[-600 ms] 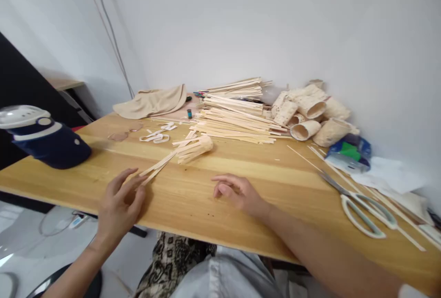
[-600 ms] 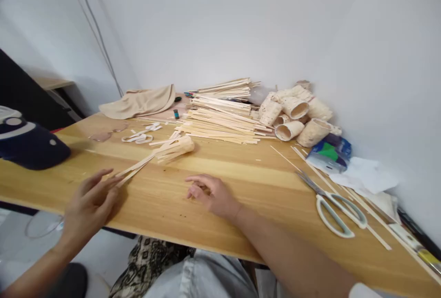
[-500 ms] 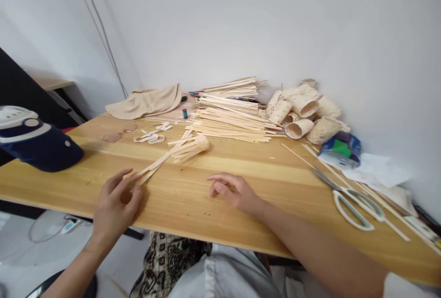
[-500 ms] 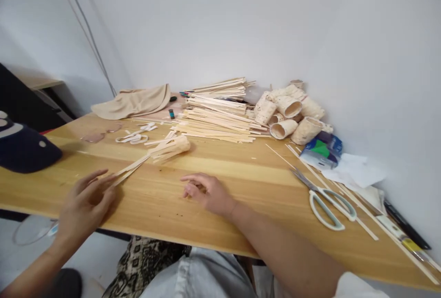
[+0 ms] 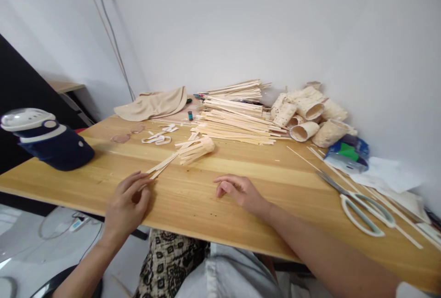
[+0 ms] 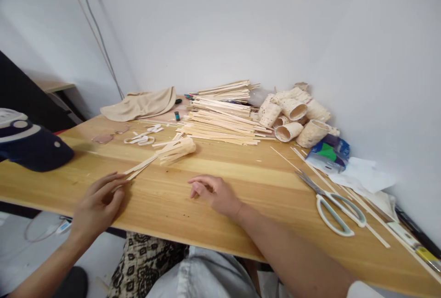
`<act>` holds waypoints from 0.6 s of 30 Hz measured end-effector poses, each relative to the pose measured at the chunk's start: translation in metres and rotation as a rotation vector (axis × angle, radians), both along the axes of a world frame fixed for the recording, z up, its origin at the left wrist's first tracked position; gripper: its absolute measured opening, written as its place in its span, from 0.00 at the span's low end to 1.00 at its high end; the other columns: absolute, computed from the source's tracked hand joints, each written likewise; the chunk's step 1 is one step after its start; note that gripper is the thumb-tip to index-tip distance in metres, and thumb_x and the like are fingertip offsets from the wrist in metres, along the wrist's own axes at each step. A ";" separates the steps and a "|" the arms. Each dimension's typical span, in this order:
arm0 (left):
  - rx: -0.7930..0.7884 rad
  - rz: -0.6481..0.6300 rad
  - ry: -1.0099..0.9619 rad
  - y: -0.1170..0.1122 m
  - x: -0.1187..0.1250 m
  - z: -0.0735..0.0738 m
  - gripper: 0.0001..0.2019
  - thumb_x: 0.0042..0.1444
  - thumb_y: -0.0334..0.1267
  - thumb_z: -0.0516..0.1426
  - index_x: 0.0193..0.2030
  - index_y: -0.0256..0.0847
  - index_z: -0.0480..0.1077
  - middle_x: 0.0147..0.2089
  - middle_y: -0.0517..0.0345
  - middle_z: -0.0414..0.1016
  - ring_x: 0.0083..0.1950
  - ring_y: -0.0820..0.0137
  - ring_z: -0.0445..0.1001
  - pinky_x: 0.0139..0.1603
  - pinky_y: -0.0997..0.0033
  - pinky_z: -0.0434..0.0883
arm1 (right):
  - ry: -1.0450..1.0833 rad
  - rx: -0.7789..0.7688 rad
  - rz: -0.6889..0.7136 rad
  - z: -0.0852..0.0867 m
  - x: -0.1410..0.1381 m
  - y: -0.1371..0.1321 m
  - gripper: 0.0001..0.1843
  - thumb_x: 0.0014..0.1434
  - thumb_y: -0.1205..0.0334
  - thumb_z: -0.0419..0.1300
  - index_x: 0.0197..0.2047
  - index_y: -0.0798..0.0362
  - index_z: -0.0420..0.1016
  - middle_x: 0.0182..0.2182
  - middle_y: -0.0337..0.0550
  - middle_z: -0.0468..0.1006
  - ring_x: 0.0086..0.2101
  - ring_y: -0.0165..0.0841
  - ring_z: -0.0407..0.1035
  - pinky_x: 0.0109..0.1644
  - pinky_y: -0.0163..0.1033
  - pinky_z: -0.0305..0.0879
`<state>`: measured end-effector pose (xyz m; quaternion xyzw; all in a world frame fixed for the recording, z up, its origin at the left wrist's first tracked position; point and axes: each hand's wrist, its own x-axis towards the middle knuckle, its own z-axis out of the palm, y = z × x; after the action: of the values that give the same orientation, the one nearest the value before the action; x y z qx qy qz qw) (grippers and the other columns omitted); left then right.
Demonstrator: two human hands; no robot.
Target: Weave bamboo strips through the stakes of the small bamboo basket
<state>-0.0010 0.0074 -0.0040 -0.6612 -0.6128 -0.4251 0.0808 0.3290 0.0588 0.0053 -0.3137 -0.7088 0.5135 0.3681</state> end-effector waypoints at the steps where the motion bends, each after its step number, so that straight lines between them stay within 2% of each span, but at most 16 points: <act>1: -0.018 0.005 -0.009 0.000 0.000 -0.001 0.12 0.64 0.44 0.54 0.39 0.46 0.79 0.50 0.48 0.83 0.57 0.53 0.81 0.61 0.48 0.77 | 0.002 0.000 -0.002 0.000 0.000 0.000 0.33 0.66 0.32 0.55 0.50 0.54 0.81 0.33 0.46 0.85 0.35 0.35 0.80 0.46 0.42 0.78; 6: -0.091 0.008 -0.046 -0.001 0.001 -0.003 0.15 0.65 0.46 0.53 0.41 0.44 0.80 0.49 0.47 0.84 0.51 0.54 0.82 0.54 0.51 0.79 | 0.005 0.004 -0.017 0.002 0.000 0.002 0.34 0.67 0.31 0.54 0.48 0.55 0.81 0.32 0.47 0.85 0.34 0.35 0.80 0.44 0.42 0.78; 13: -0.064 0.018 -0.034 -0.002 0.003 -0.002 0.14 0.64 0.45 0.55 0.48 0.42 0.78 0.54 0.46 0.82 0.55 0.55 0.81 0.59 0.53 0.77 | -0.035 0.019 -0.037 0.008 0.002 -0.001 0.32 0.68 0.33 0.54 0.48 0.54 0.81 0.33 0.48 0.84 0.35 0.37 0.81 0.45 0.44 0.79; 18: -0.076 0.119 -0.003 0.002 0.004 -0.002 0.22 0.62 0.51 0.56 0.57 0.40 0.75 0.60 0.42 0.78 0.62 0.50 0.76 0.64 0.50 0.74 | -0.058 0.048 -0.034 0.009 0.003 -0.003 0.32 0.69 0.33 0.53 0.48 0.54 0.81 0.33 0.48 0.85 0.36 0.37 0.80 0.46 0.44 0.79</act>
<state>0.0026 0.0090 -0.0060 -0.6257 -0.6667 -0.3971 0.0798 0.3322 0.0561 0.0143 -0.3315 -0.7257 0.4809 0.3636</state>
